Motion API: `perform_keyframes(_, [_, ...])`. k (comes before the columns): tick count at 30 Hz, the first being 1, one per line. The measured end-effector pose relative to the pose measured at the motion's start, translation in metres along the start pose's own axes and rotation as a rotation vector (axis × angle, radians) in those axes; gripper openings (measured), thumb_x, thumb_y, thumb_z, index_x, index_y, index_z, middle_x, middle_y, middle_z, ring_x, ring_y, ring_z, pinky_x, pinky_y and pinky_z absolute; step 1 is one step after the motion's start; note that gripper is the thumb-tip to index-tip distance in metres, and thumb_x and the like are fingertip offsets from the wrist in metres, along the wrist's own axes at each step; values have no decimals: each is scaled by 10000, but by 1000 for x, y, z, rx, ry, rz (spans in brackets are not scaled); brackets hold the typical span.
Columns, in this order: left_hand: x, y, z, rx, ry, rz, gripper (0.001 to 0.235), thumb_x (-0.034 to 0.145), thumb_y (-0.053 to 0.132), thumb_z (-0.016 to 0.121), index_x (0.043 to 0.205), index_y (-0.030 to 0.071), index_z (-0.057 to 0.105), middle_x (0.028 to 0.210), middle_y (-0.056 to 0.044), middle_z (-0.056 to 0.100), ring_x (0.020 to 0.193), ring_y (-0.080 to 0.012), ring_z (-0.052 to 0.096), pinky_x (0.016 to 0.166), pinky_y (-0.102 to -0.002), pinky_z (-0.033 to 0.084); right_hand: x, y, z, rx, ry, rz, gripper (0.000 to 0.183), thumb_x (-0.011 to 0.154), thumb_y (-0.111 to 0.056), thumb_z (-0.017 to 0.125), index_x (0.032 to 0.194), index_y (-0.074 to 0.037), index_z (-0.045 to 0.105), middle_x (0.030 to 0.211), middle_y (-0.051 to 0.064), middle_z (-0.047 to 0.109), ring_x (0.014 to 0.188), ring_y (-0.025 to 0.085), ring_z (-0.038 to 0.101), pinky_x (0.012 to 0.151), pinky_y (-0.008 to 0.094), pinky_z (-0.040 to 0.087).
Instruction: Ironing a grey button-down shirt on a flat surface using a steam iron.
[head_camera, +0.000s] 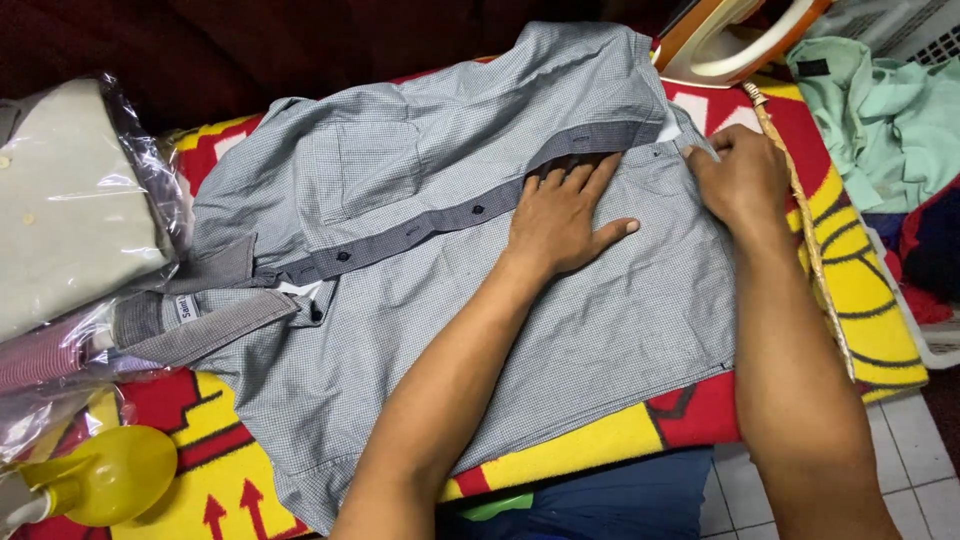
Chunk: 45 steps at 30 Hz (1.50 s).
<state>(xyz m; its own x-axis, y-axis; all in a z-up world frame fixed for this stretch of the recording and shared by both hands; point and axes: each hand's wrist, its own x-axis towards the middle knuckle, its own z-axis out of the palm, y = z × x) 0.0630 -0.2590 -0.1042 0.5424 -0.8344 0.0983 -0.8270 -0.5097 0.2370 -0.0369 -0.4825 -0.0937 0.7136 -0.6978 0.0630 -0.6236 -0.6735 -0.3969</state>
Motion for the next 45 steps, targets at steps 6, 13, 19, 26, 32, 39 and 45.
perform_keyframes(6, [-2, 0, 1, -25, 61, -5, 979, 882, 845, 329, 1587, 166, 340, 1303, -144, 670, 1103, -352, 647, 985, -525, 444, -3, -18, 12, -113, 202, -117, 243, 983, -174, 764, 1134, -16, 656, 1103, 200, 610, 1044, 388, 570, 902, 592, 415])
perform_keyframes(13, [-1, -1, -18, -248, 139, -88, 1088, 896, 809, 310, 1595, -12, 171, 1319, -206, 655, 1217, -376, 620, 1075, -572, 379, -2, -27, 24, -180, 186, -205, 698, 981, -592, 783, 1324, -2, 640, 1218, 268, 532, 1112, 457, 461, 922, 573, 318])
perform_keyframes(19, [-4, -7, -20, -267, 60, -38, 987, 938, 581, 588, 1622, 59, 104, 1347, -170, 679, 1196, -348, 640, 1031, -538, 420, -9, -44, 9, -119, 307, -355, 455, 984, -280, 772, 1272, 46, 637, 1217, 275, 492, 1128, 446, 432, 918, 565, 346])
perform_keyframes(26, [-12, -3, -20, -167, 117, 93, 778, 907, 431, 642, 1576, 188, 329, 1355, -120, 625, 1154, -307, 638, 1029, -456, 482, -28, -75, 0, 20, 162, -613, 800, 720, -123, 757, 1482, -22, 537, 1426, 243, 485, 1304, 420, 418, 1096, 587, 283])
perform_keyframes(32, [-19, -1, -61, -301, 519, 180, 243, 878, 163, 666, 1106, 108, 731, 1073, -40, 649, 936, -200, 617, 798, -312, 555, -19, -60, -5, -38, 496, -591, 365, 856, 100, 720, 1191, -23, 795, 1202, 156, 637, 1106, 311, 572, 999, 487, 475])
perform_keyframes(39, [-13, -23, -33, -67, 96, 25, 782, 942, 678, 604, 1590, 340, 327, 1671, -32, 310, 1551, -339, 228, 1266, -528, 206, -12, -44, -6, -43, 535, -514, 241, 895, 44, 783, 1096, -70, 852, 1198, 116, 625, 1063, 275, 537, 932, 394, 495])
perform_keyframes(45, [-13, -21, -31, -17, 19, 49, 710, 954, 677, 448, 1540, 275, 440, 1661, -37, 307, 1557, -310, 154, 1270, -535, 90, -10, -23, 4, -104, 393, -436, 332, 845, 42, 745, 1112, -118, 859, 1247, 151, 630, 1024, 311, 554, 873, 412, 515])
